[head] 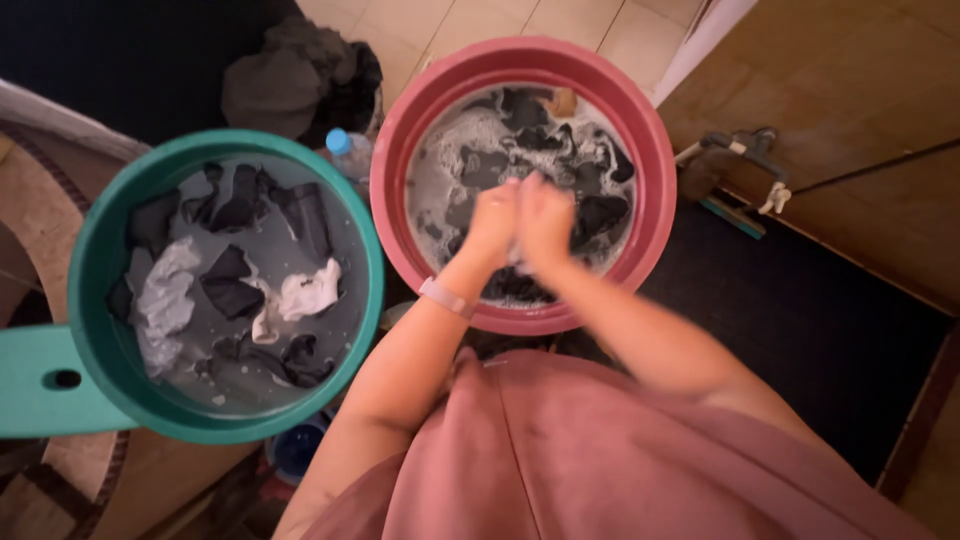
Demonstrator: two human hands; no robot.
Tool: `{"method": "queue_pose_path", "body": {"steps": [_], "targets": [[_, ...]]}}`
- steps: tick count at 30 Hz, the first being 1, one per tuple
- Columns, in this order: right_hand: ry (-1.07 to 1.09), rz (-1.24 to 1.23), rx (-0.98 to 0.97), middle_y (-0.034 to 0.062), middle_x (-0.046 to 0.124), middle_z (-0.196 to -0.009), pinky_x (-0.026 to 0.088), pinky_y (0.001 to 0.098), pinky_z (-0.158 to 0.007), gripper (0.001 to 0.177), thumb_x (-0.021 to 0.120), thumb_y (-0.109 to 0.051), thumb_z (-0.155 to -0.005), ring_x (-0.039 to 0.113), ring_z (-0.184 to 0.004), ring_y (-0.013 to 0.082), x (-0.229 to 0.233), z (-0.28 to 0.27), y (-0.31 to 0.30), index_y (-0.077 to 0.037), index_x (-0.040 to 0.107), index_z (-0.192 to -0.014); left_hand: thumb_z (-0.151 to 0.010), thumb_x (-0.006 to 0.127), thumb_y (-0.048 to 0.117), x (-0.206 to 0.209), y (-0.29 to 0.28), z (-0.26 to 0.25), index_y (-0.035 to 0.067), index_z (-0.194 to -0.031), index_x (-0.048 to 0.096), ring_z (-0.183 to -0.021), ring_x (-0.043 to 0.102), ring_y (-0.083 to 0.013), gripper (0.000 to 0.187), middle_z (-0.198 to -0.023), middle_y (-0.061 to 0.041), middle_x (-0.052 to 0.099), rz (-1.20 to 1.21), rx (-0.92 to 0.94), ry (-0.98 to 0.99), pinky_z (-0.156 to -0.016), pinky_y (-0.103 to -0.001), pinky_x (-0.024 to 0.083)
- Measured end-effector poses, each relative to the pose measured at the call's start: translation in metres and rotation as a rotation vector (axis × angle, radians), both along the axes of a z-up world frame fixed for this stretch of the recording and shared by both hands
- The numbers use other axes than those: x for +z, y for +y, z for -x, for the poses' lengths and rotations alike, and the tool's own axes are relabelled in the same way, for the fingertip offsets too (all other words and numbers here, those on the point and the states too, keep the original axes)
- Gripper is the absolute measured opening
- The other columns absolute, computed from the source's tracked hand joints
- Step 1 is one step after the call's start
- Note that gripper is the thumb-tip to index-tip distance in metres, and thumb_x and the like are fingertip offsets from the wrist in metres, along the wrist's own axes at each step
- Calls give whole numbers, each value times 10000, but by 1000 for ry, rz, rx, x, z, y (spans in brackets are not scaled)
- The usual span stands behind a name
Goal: Manually wash clothes in a basin using water and detergent.
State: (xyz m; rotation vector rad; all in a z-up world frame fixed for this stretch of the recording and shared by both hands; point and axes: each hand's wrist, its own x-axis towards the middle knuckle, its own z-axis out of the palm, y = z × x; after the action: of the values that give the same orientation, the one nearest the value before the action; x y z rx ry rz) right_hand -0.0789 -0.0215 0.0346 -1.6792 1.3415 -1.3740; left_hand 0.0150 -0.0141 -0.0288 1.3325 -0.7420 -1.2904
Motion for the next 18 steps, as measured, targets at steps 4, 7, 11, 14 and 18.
{"method": "queue_pose_path", "body": {"steps": [4,7,11,14,18], "targets": [[-42,-150,29,117,472,-513,364,390,-481,496,563,-267,-1062,402,-508,128,-7,6,-6,26,571,-662,-1079,483,282,77,7,9,-11,-826,632,-570,538,-149,415,-670,-54,613,-181,9,105,-493,-353,455],[-142,-282,-98,106,420,-531,323,383,-478,548,574,-270,-1084,353,-541,124,-8,8,-9,49,480,-649,-1053,482,264,65,6,7,-1,-855,675,-588,578,-137,383,-702,-47,651,-243,19,123,-513,-339,466],[-139,-146,65,87,482,-507,407,355,-460,508,575,-252,-1061,493,-507,105,18,11,6,7,555,-624,-1064,477,272,69,15,12,12,-810,621,-518,525,-166,390,-657,-61,601,-185,-85,153,-458,-362,425],[-145,-206,-25,84,484,-508,385,364,-465,517,569,-234,-1080,469,-510,117,-20,25,-15,2,541,-621,-1058,506,246,67,12,12,8,-809,628,-543,528,-155,366,-667,-48,602,-147,-147,104,-483,-354,433],[-13,-12,26,89,438,-543,358,373,-505,496,561,-227,-1098,403,-524,135,10,13,33,28,518,-675,-1055,496,252,56,-1,9,11,-786,640,-572,555,-125,389,-653,-34,607,-118,-41,79,-504,-336,460]]}}
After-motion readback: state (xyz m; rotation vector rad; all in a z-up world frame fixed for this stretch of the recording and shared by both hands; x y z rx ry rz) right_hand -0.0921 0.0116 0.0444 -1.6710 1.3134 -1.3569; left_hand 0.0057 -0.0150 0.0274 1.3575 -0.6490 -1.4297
